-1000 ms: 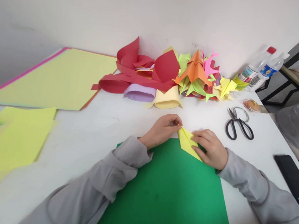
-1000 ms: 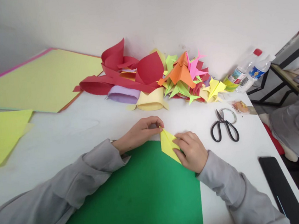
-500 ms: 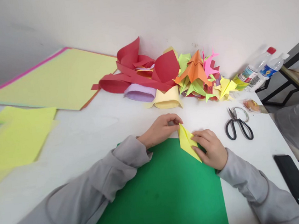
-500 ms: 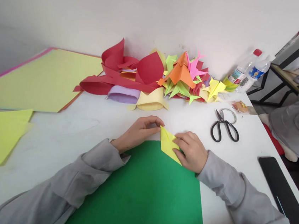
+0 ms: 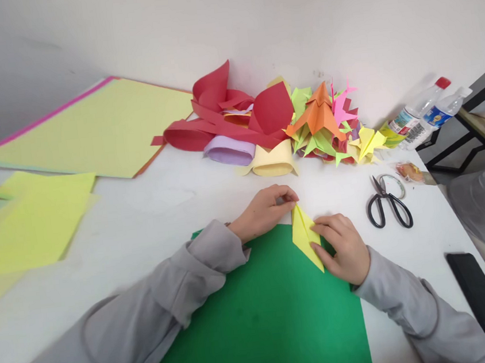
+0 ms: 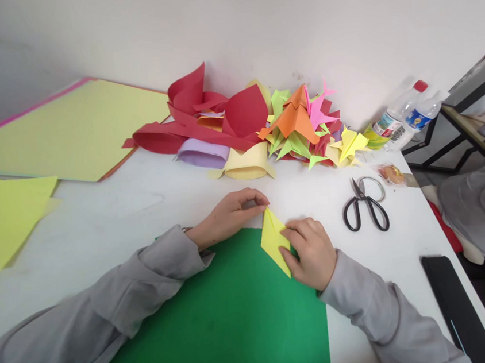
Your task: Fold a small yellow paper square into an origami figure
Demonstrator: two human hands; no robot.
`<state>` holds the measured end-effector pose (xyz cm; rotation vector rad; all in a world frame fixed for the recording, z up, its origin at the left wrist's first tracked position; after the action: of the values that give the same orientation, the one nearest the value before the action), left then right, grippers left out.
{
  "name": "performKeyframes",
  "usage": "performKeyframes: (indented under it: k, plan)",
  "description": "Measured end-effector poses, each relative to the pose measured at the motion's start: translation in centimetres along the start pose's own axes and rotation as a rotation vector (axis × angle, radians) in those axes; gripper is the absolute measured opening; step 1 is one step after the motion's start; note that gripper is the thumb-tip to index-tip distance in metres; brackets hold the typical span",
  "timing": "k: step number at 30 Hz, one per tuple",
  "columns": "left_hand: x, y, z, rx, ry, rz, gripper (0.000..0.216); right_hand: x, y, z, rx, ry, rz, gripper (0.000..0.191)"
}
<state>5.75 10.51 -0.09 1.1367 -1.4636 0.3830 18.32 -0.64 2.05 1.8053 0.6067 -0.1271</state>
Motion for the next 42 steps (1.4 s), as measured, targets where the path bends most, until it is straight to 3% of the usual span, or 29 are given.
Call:
performKeyframes:
  k: [7, 9, 12, 16, 20, 25, 30, 42]
  plan:
    - [-0.2, 0.1, 0.0, 0.061, -0.014, -0.03, 0.018, -0.2, -0.1, -0.1, -0.019, -0.024, 0.02, 0.024]
    - [0.4, 0.4, 0.3, 0.13, -0.06, -0.129, 0.016, -0.1, -0.2, -0.1, -0.016, -0.032, 0.03, 0.025]
    - [2.5, 0.4, 1.4, 0.218, -0.175, -0.469, 0.013, 0.0, -0.3, 0.0, -0.009, -0.04, 0.063, 0.025]
    - [5.0, -2.7, 3.2, 0.038, -0.342, -0.825, 0.02, 0.0, -0.2, 0.0, 0.015, -0.041, 0.103, 0.024]
    - [5.8, -4.7, 4.5, -0.099, -0.406, -0.971, 0.018, 0.2, 0.2, 0.0, 0.06, -0.061, 0.093, 0.022]
    - [6.0, -5.5, 4.8, -0.14, -0.546, -0.875, 0.017, 1.0, 0.2, 0.0, 0.076, -0.117, 0.076, 0.024]
    - [5.8, -5.9, 5.3, -0.15, -0.634, -0.936, 0.023, 1.0, -0.2, -0.1, 0.045, -0.09, 0.148, 0.033]
    - [6.4, -6.7, 5.6, -0.193, -0.712, -1.041, 0.029, 1.0, -1.7, -0.2, -0.118, -0.111, 0.387, 0.042]
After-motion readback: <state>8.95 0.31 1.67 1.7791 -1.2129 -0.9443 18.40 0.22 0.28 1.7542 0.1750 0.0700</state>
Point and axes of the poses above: each hand's wrist, its own z-axis away from the middle knuckle, its own y-axis out of the back of the hand, x = y × z, the point moved 7 cm from there along -z, towards the middle knuckle, and after that the axes turned 12 degrees about -y, right-handed, at the moved point
